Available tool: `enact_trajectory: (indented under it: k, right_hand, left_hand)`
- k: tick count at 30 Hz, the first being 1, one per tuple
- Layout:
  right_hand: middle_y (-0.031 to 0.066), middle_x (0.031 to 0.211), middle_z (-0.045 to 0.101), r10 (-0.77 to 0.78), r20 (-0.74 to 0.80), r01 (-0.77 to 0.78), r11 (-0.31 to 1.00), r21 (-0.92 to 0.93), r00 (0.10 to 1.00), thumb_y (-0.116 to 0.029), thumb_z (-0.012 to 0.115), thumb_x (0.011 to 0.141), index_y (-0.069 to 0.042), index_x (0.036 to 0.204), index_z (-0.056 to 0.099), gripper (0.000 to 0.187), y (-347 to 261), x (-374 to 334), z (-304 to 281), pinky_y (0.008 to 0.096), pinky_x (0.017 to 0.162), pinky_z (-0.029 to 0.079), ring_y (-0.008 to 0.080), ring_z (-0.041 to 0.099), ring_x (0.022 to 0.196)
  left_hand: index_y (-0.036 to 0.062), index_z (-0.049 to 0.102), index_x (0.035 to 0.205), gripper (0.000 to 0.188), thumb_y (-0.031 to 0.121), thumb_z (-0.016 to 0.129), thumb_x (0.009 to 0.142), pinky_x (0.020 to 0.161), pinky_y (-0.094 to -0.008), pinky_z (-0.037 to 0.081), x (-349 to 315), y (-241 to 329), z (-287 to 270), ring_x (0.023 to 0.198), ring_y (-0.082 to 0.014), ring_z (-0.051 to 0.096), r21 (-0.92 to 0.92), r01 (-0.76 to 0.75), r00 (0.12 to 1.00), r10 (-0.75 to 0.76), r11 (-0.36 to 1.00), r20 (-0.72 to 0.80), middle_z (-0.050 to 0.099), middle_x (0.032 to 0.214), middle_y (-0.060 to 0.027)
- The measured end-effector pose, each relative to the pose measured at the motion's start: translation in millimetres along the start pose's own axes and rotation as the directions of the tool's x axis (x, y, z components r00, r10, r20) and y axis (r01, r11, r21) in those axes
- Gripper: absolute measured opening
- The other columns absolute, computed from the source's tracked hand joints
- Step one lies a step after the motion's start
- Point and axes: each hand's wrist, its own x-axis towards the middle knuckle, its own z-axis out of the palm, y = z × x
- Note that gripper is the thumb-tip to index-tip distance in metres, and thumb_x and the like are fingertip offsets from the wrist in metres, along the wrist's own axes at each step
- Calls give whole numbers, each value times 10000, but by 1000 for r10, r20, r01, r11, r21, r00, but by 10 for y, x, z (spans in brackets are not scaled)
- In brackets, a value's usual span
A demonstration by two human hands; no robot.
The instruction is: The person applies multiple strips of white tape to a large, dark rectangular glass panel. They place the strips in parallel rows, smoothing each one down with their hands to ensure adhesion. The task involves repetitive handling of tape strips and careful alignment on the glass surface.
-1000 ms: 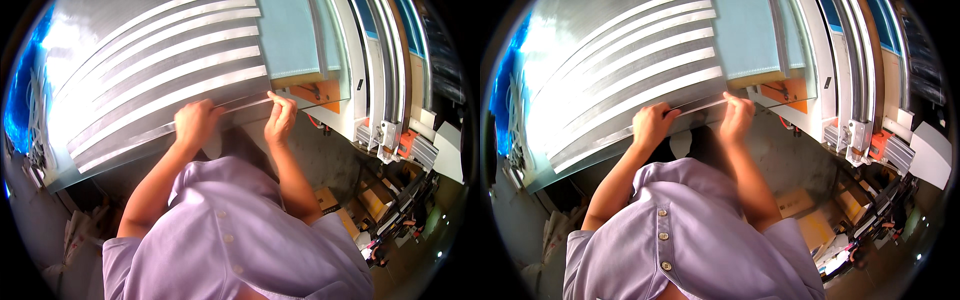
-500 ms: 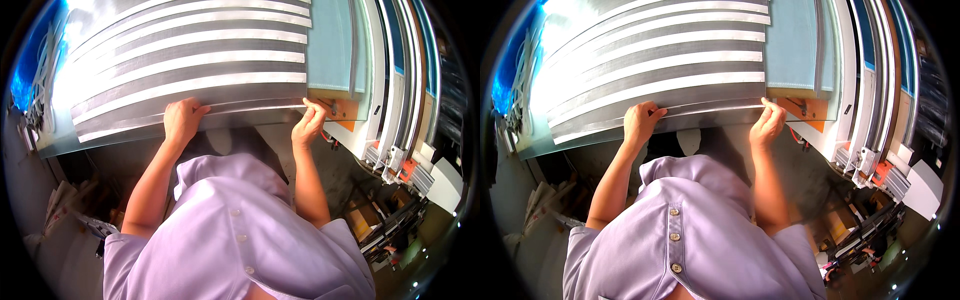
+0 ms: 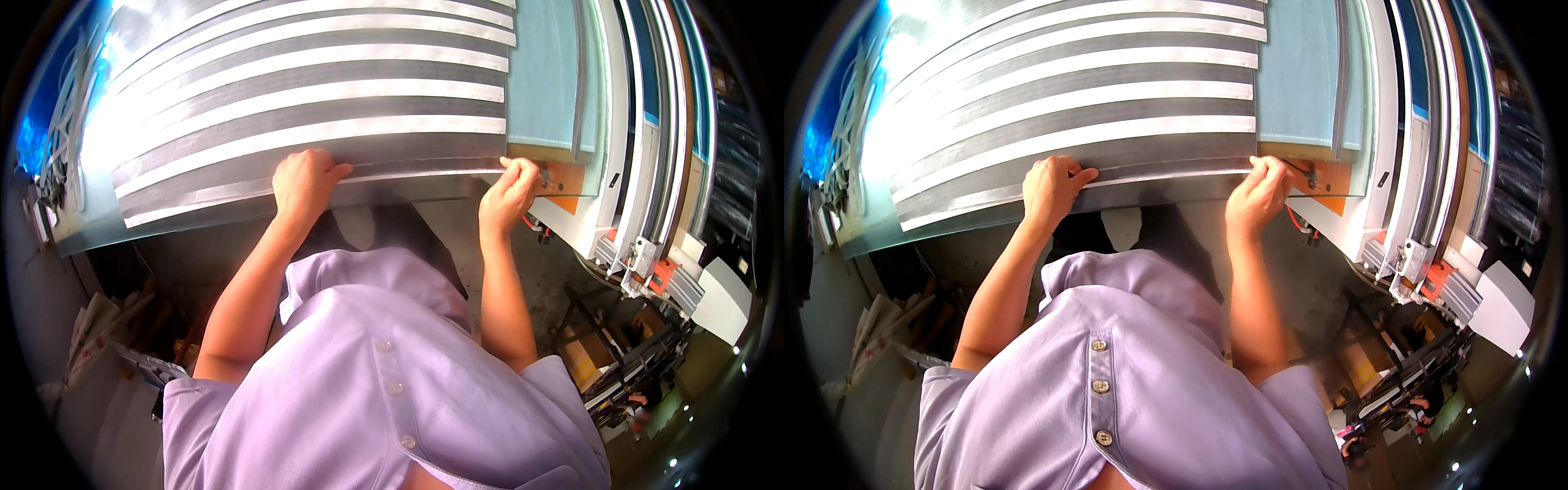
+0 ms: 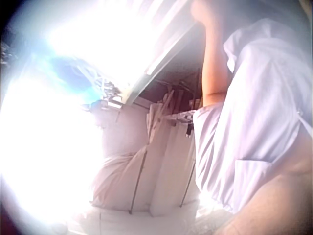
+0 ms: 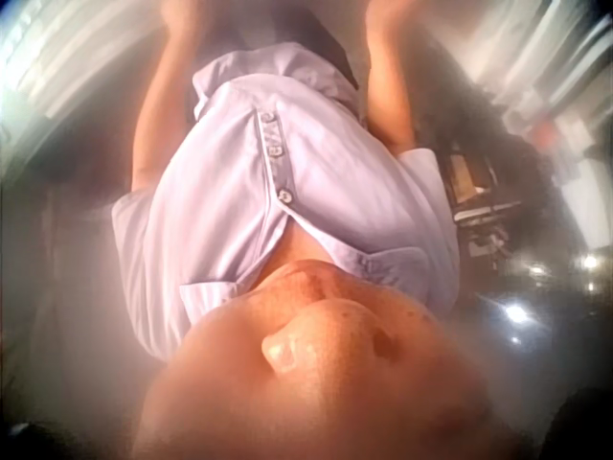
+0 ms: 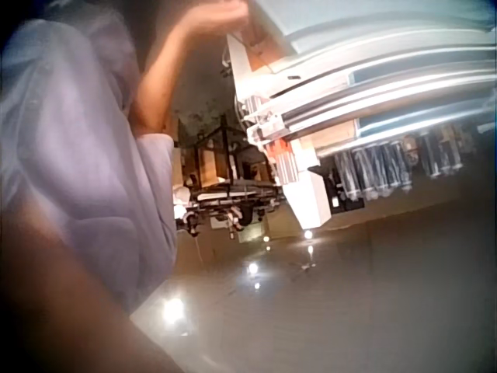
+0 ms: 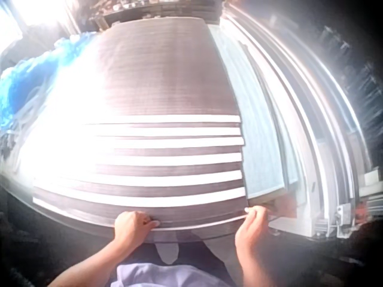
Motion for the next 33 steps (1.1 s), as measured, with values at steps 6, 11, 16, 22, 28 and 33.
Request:
enact_trajectory:
  k: [6,11,16,22,28,33]
  right_hand:
    - [185,1424,469,-394,82,347,877,333,916,-216,673,888,-64,1263,519,433,-1347,84,763,516,1080,314,405,420,1318]
    - [208,1522,373,-513,241,490,858,152,824,-453,648,900,-109,1431,438,667,-1173,155,948,568,1139,266,440,319,1413]
    - [244,1530,334,-347,193,377,915,-145,918,-525,548,955,-106,1478,390,688,-127,571,567,597,1132,264,459,286,1425]
    - [243,1513,349,-239,131,265,934,-238,962,-402,561,973,-81,1476,381,623,419,742,320,557,1159,222,456,296,1411]
    - [213,1493,390,-321,-95,330,937,115,942,-257,589,948,-40,1417,430,540,-714,437,510,556,1120,251,401,347,1398]
    - [209,1534,338,-359,236,374,927,-19,903,-323,660,909,-54,1433,436,630,-1505,-86,1007,584,1129,276,422,324,1422]
  left_hand:
    - [73,736,742,333,395,746,828,613,-414,518,49,-41,12,636,-307,674,46,-52,999,52,998,14,678,629,-100]
    - [69,727,734,338,393,747,830,612,-413,519,46,-63,13,636,-302,674,37,-47,999,46,998,22,675,620,-93]
    - [68,728,714,317,367,758,814,612,-431,501,42,-74,19,654,-333,655,-6,-33,999,33,999,10,667,642,-125]
    - [54,721,719,350,390,754,809,622,-422,501,17,-53,5,650,-318,662,53,-102,994,103,993,-21,667,629,-121]
    - [75,689,620,378,403,752,797,639,-432,489,39,-101,52,640,-329,650,66,-119,991,123,991,-45,640,604,-135]
    - [123,675,672,345,426,721,831,733,-415,454,-77,-119,35,644,-273,668,134,-201,972,214,970,-94,675,649,-97]
